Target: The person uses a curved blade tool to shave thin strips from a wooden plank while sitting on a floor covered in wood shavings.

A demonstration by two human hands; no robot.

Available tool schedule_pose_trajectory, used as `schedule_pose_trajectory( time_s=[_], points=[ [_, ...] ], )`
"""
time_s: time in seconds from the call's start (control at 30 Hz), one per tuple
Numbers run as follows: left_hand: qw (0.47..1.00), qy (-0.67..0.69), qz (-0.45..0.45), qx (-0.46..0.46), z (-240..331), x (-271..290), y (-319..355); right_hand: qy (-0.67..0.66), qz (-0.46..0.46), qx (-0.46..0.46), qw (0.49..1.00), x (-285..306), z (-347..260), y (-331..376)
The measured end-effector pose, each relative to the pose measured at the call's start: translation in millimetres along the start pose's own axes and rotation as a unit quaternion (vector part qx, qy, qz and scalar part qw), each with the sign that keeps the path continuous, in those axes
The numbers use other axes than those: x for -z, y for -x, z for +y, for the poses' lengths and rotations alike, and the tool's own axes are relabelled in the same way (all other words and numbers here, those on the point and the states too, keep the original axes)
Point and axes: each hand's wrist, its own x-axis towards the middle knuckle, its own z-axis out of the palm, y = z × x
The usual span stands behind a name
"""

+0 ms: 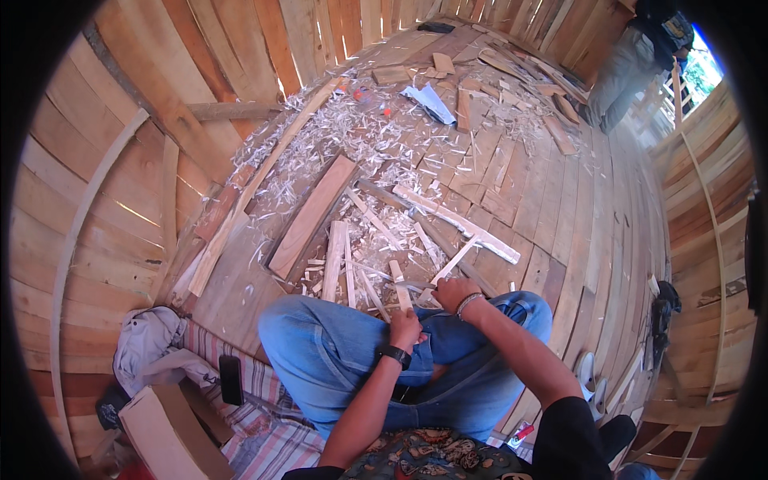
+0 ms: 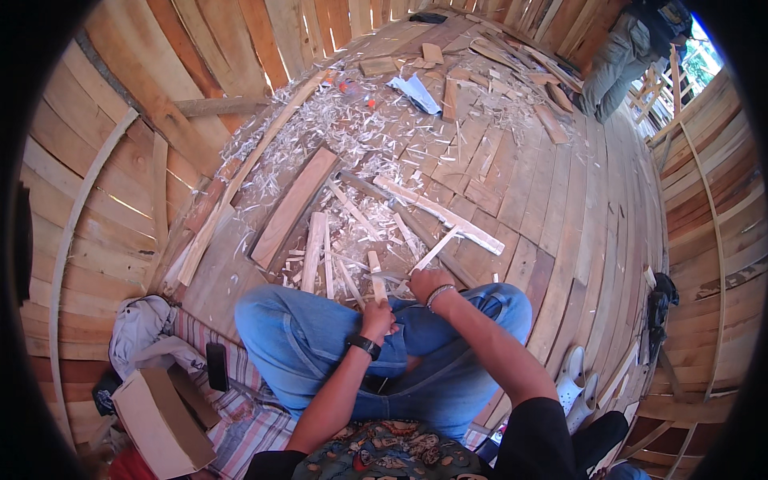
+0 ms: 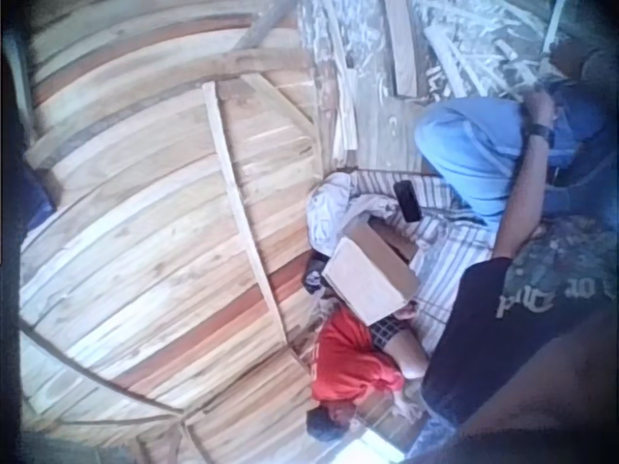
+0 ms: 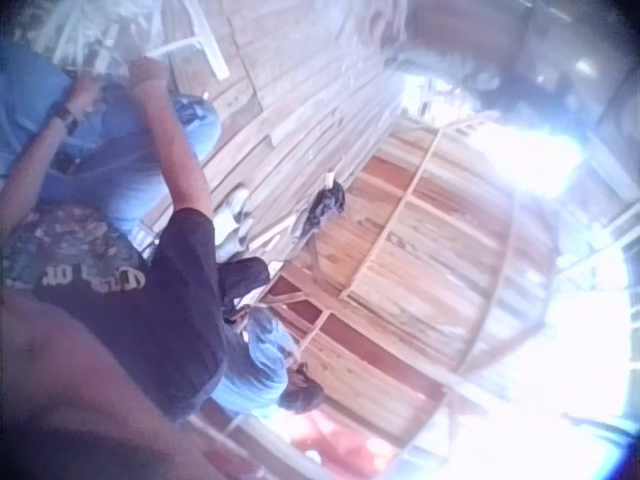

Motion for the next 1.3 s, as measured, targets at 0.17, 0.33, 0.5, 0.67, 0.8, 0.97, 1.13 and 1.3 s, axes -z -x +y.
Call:
schedule_pose_trajectory(
  time_s=[0.17, 0.33, 0.5, 0.67, 0.8, 0.97, 1.13, 1.3],
  points=[
    [0.999, -0.024, -0.033, -0.005, -5.2, 1.7, 0.3, 0.023, -0.054, 0.070, 0.996, 13.2, 18.1, 6.4],
    [0.998, -0.055, -0.040, 0.004, -6.5, -1.2, -1.1, 0.007, 0.000, -0.023, 1.000, -9.8, 9.9, 14.2],
    [0.997, -0.067, -0.040, 0.004, -3.2, -0.1, 1.7, -0.021, 0.036, -0.077, 0.996, -10.2, -6.6, 20.9],
    [0.996, -0.073, -0.044, 0.007, -4.4, -2.2, 0.5, -0.034, 0.052, -0.110, 0.992, -22.9, -5.0, 18.1],
    [0.996, -0.072, -0.049, 0.013, -5.7, -0.1, -1.7, -0.037, 0.029, -0.093, 0.995, -15.5, -4.3, 17.2],
    [0.997, -0.047, -0.062, 0.007, -6.5, 1.8, -2.6, -0.027, 0.020, -0.026, 0.999, -15.9, 18.6, 6.4],
    [0.997, -0.039, -0.073, 0.009, -1.4, 1.5, -2.9, -0.006, 0.018, 0.011, 1.000, -23.5, 47.8, -13.7],
    [0.997, -0.023, -0.065, 0.019, 1.3, 5.4, -0.8, -0.013, 0.009, 0.021, 1.000, -22.7, 47.7, -15.5]
  ],
)
